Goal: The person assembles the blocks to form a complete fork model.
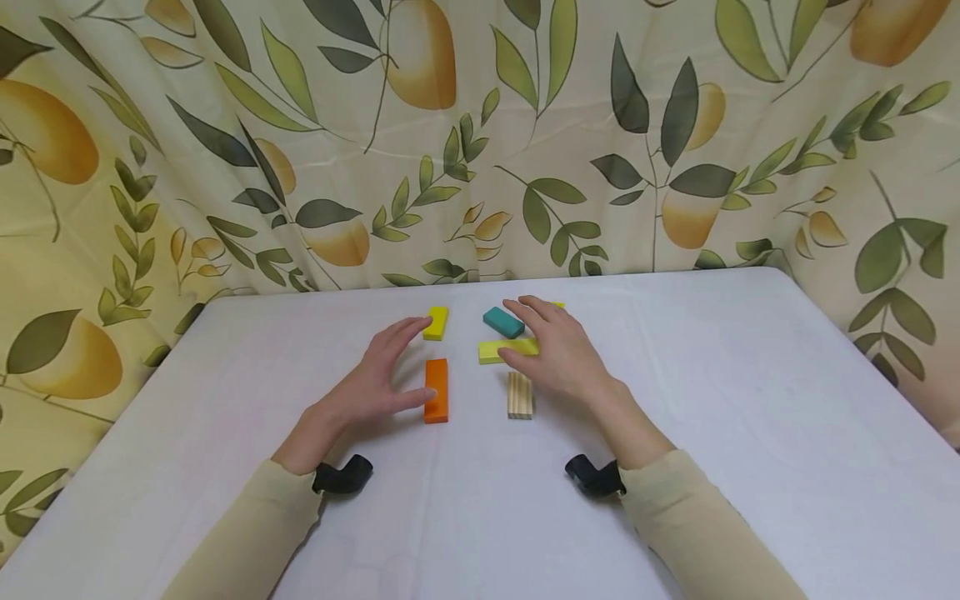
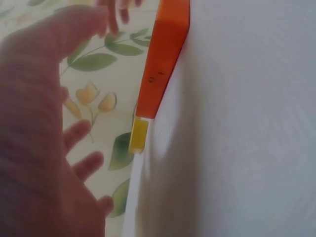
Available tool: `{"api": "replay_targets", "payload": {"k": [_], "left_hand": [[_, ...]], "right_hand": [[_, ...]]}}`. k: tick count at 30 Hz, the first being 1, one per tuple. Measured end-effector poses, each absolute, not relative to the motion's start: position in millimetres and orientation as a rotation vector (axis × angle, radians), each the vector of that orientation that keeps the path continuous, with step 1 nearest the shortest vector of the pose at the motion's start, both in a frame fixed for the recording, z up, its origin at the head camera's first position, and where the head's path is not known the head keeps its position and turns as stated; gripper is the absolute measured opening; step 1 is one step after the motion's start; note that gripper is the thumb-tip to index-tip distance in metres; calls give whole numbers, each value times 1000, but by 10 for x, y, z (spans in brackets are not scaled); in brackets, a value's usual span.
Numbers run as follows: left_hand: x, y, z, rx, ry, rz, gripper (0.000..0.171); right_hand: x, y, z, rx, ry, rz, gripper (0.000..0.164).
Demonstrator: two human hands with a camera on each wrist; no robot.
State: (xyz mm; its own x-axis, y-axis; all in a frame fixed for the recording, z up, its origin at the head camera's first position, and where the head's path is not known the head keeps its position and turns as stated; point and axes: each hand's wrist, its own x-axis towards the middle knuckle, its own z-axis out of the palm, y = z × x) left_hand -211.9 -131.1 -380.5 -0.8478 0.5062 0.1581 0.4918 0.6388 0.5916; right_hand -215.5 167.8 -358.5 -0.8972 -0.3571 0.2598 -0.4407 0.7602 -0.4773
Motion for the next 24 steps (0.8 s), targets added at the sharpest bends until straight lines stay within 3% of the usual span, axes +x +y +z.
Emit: {"api": "replay_targets", "payload": {"k": [24], "left_hand": [[-2091, -1306, -3886, 874, 2744, 1022, 87]], "right_hand": [[-2164, 1731, -3690, 533, -2892, 928, 53]]}}
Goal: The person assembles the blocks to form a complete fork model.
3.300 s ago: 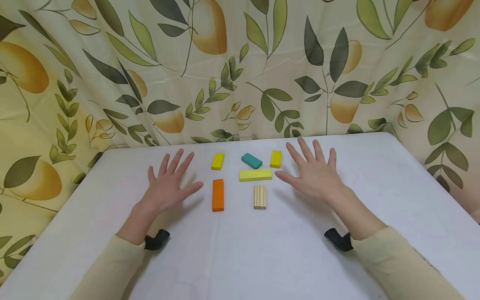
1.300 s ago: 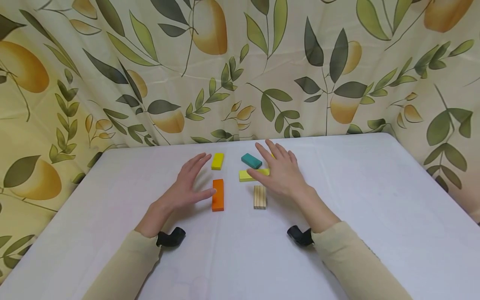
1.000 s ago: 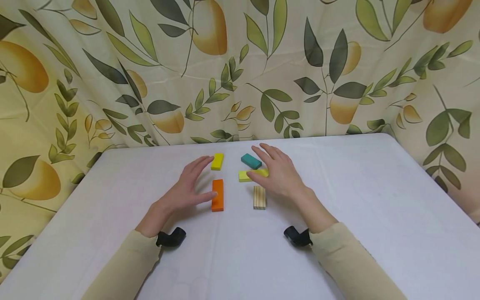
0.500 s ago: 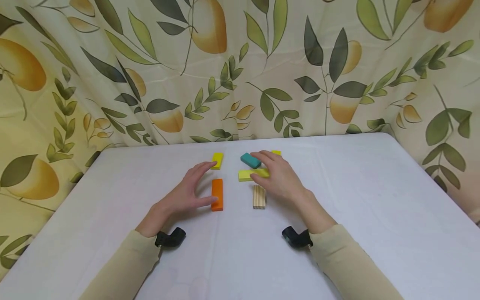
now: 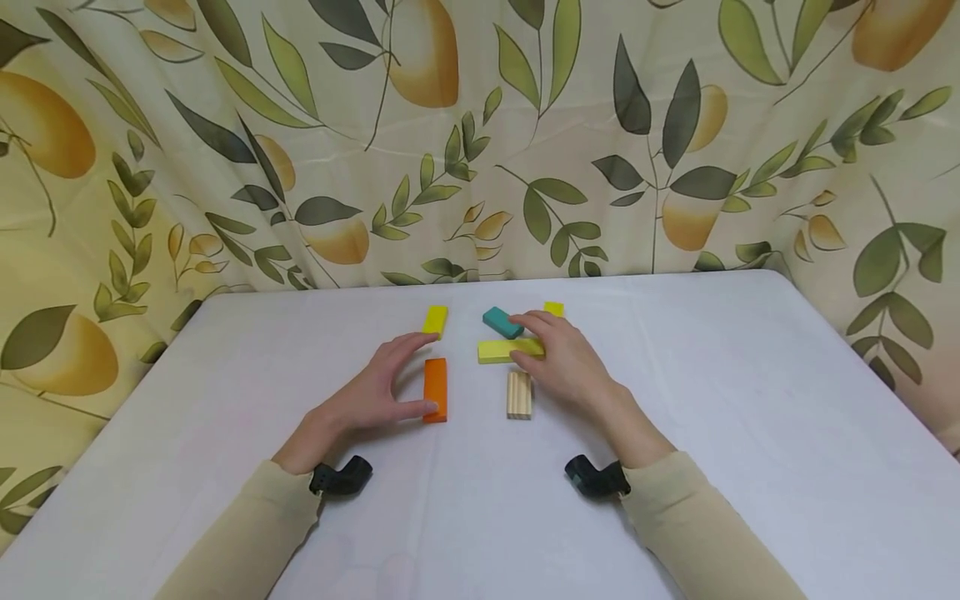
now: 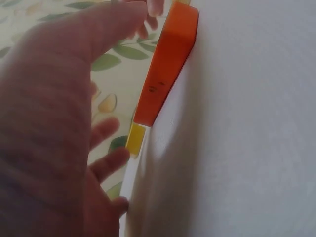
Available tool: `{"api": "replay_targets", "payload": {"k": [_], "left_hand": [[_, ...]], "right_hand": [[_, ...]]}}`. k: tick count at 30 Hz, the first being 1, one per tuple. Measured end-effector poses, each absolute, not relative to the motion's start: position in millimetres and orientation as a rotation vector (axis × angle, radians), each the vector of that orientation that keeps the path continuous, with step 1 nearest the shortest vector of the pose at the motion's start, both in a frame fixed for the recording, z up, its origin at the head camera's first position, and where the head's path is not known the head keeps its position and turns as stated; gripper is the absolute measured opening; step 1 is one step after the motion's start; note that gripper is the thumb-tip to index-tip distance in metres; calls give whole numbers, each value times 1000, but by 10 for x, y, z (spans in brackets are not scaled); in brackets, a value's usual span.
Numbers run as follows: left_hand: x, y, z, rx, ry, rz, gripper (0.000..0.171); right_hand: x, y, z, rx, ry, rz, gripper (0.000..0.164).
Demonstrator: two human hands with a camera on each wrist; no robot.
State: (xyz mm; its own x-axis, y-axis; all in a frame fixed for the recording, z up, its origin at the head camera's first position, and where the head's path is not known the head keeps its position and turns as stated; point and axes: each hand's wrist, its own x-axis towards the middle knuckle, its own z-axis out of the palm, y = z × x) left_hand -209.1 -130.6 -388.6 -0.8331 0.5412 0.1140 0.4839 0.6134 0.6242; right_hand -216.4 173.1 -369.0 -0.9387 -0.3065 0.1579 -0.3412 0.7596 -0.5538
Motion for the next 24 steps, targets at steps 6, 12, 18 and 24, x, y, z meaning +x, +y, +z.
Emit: {"api": "replay_targets", "payload": {"k": [6, 12, 18, 24], "left_hand": [[-2089, -1307, -3876, 876, 2731, 985, 88], [-2092, -1311, -3882, 862, 2724, 928, 86], [-2087, -1302, -3882, 874, 2722, 903, 80], [-2083, -1299, -3896, 881, 2727, 859, 75]], "right_hand": [[-2164, 1755, -3695, 553, -2863, 955, 47], [-2170, 1769, -3697, 585, -2858, 963, 40], [-2181, 1785, -3720, 628, -2838, 960, 34], [-2195, 1798, -3759, 619, -2868, 973, 32]]}}
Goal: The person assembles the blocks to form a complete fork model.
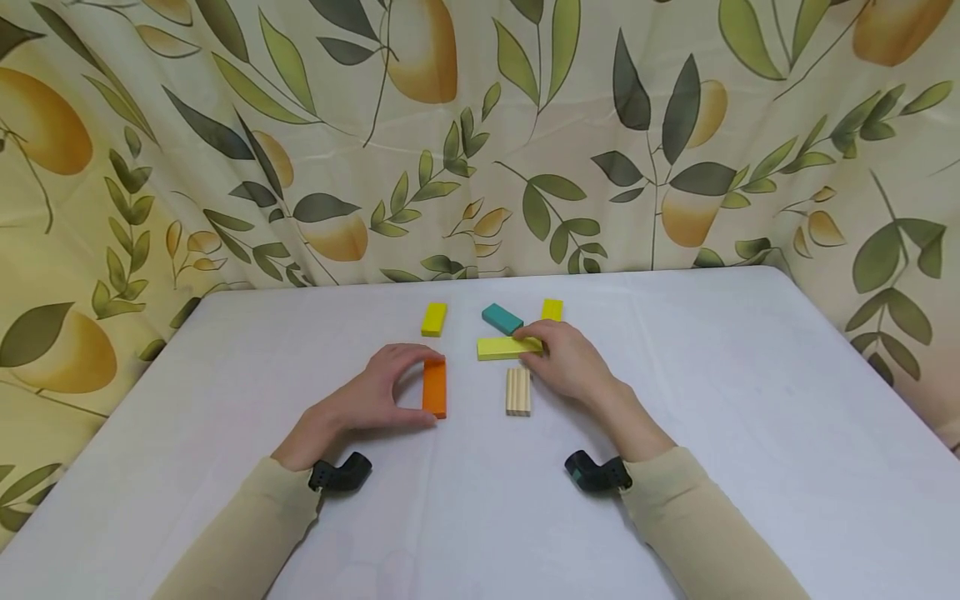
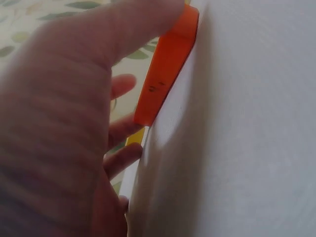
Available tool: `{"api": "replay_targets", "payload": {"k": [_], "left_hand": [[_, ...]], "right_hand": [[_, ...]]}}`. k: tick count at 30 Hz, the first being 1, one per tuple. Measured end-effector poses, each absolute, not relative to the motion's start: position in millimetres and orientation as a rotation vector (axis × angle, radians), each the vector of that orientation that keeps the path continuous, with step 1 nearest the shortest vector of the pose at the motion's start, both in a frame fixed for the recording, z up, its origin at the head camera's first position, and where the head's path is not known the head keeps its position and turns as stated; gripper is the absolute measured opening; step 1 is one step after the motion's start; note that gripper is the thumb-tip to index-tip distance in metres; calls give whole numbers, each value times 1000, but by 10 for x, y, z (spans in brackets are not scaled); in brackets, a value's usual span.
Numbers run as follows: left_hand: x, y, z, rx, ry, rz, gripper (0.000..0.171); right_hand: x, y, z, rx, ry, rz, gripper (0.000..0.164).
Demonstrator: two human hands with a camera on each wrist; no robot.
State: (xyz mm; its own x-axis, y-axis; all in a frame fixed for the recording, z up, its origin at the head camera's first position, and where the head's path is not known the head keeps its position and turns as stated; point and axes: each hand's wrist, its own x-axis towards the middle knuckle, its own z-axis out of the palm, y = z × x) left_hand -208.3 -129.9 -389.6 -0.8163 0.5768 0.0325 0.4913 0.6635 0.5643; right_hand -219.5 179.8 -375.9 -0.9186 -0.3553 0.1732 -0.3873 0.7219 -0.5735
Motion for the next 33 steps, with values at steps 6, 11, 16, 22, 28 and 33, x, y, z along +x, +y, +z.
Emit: {"api": "replay_targets", "payload": {"k": [6, 11, 16, 22, 28, 33], "left_hand": [[-2089, -1303, -3902, 908, 2731, 835, 73], [-2086, -1313, -3899, 927, 2733, 826, 74], [-2082, -1317, -3895, 943, 2732, 823, 73], [-2084, -1313, -3890, 951, 2721, 848, 69], [-2089, -1316, -3902, 957, 2726, 865, 67], [-2088, -1313, -3911, 932, 2717, 895, 66]], "right_hand": [[-2208, 1802, -3768, 609, -2876, 965, 32], [-2195, 1799, -3759, 610, -2880, 961, 33], [-2195, 1800, -3768, 611, -2876, 955, 33], [-2189, 1809, -3772, 594, -2885, 948, 33], [-2189, 1823, -3789, 572, -2875, 963, 34], [-2200, 1826, -3798, 559, -2864, 969, 33]]}}
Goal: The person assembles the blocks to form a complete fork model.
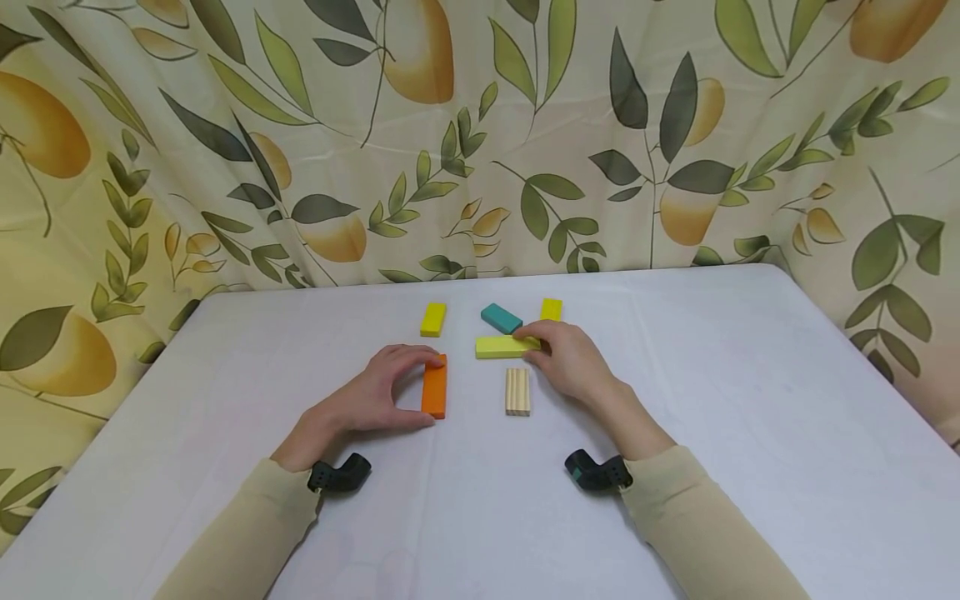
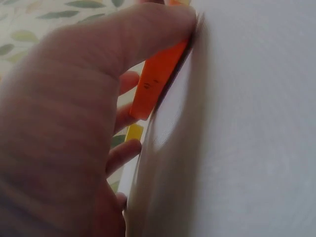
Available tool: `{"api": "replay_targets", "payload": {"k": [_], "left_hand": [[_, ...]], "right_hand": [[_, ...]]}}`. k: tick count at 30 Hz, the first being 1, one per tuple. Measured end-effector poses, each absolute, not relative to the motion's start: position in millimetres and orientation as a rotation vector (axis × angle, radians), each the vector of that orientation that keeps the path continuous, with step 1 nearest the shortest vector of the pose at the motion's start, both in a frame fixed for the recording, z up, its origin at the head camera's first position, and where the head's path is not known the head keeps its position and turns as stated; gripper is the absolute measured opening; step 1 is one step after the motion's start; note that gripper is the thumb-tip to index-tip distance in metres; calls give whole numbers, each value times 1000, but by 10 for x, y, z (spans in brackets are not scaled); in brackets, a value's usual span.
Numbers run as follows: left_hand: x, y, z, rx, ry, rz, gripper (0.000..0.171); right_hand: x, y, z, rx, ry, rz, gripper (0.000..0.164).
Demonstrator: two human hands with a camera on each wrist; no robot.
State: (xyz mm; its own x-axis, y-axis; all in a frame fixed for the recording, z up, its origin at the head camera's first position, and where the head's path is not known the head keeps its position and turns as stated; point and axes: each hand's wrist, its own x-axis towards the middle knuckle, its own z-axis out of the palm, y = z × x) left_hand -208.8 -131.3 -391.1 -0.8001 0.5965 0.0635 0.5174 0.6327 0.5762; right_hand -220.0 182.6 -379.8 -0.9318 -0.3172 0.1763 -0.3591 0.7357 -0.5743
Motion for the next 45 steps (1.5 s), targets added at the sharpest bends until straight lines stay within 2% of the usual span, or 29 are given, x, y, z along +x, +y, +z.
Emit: {"api": "replay_targets", "payload": {"k": [14, 45], "left_hand": [[-2093, -1325, -3890, 896, 2716, 944, 65], [-2081, -1043, -3783, 886, 2694, 891, 65]], "right_hand": [[-2198, 1776, -3740, 544, -2847, 999, 32], [-2279, 1695, -3700, 579, -2843, 988, 30]]}}
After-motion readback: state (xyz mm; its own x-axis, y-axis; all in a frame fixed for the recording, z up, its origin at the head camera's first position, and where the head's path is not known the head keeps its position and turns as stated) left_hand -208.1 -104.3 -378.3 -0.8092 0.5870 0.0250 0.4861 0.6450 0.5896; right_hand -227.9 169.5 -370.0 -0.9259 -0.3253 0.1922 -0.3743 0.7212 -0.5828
